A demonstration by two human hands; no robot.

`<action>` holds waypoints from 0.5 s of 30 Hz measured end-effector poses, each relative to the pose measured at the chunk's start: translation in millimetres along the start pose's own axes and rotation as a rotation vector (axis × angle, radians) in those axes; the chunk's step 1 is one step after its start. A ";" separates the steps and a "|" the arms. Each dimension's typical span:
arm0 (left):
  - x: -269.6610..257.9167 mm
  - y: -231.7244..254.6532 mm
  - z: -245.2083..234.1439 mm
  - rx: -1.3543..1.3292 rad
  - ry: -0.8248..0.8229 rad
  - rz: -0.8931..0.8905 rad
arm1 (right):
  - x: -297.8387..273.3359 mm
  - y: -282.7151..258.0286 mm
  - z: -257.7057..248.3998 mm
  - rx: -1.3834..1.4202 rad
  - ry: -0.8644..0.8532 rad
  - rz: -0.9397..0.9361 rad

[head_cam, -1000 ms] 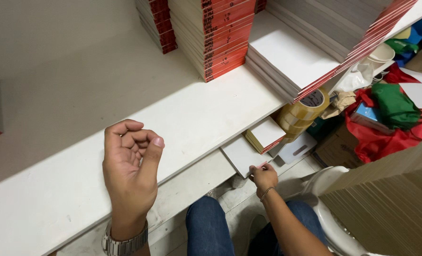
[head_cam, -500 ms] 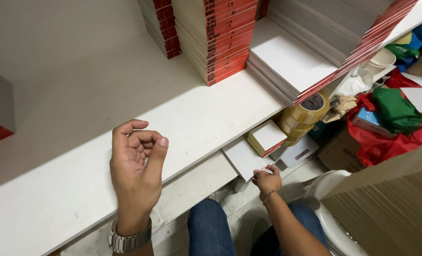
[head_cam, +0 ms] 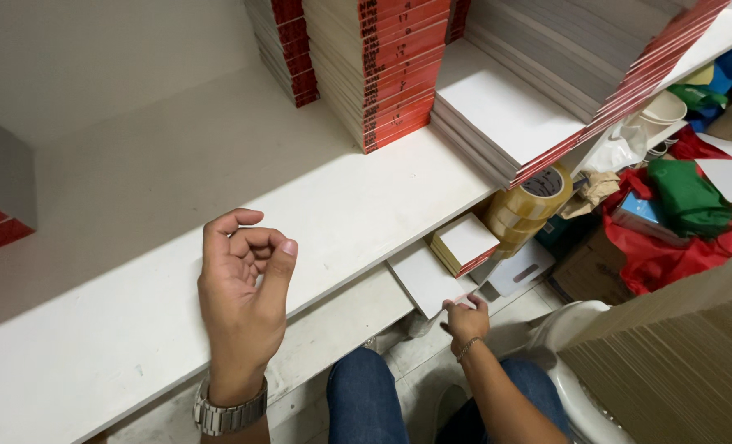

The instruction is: The person organizes small white paper packets on a white shelf. They pick up packets, flip them over, and place them back into stacks. The person also handles a yellow paper document, flipping through its pages before placing it back.

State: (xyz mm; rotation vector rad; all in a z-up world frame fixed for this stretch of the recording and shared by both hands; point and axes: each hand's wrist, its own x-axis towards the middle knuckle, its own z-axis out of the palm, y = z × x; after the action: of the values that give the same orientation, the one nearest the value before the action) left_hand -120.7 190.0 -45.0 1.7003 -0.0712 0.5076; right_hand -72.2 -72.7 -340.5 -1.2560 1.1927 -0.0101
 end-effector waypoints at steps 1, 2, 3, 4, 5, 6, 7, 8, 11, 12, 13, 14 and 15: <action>0.1 0.6 0.0 0.002 0.002 -0.009 | -10.6 -7.5 -0.9 -0.041 0.015 0.062; 0.3 0.5 -0.2 0.002 0.002 -0.008 | -0.8 -0.6 -0.4 -0.041 0.015 0.062; 0.6 0.2 -0.4 0.009 0.002 -0.011 | 9.2 6.3 0.1 0.048 -0.092 0.106; 0.4 -0.2 -0.3 0.015 0.002 -0.014 | 19.4 13.5 -0.1 0.136 -0.199 0.150; 0.5 -0.2 -0.1 0.014 0.002 -0.014 | 19.6 13.1 -0.3 0.136 -0.199 0.149; 0.4 -0.1 -0.1 0.015 0.002 -0.007 | 19.6 13.1 -0.4 0.104 -0.179 0.126; 0.3 0.0 0.0 0.016 0.003 0.001 | 19.6 13.1 -0.6 0.072 -0.159 0.103; 0.0 0.5 -0.2 0.016 0.002 0.000 | 20.8 13.7 0.0 0.073 -0.159 0.104; 0.4 1.1 -0.2 0.021 -0.001 -0.004 | 25.2 14.4 2.9 0.059 -0.161 0.074; 0.6 0.0 -0.2 0.017 0.002 -0.009 | 27.2 15.4 3.7 0.063 -0.174 0.071; 0.7 -1.1 0.0 0.012 0.005 -0.014 | 29.3 16.4 4.5 0.067 -0.187 0.069; 0.7 -1.0 -0.2 0.013 0.005 -0.014 | 25.5 14.8 4.7 0.068 -0.188 0.069; 0.8 -0.9 -0.3 0.017 0.006 -0.014 | 21.7 13.2 4.8 0.064 -0.196 0.069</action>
State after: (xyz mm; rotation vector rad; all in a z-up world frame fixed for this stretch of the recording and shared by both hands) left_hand -119.8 190.6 -45.5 1.7141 -0.0505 0.5042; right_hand -66.7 -76.8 -365.4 -1.1324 1.0571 0.1222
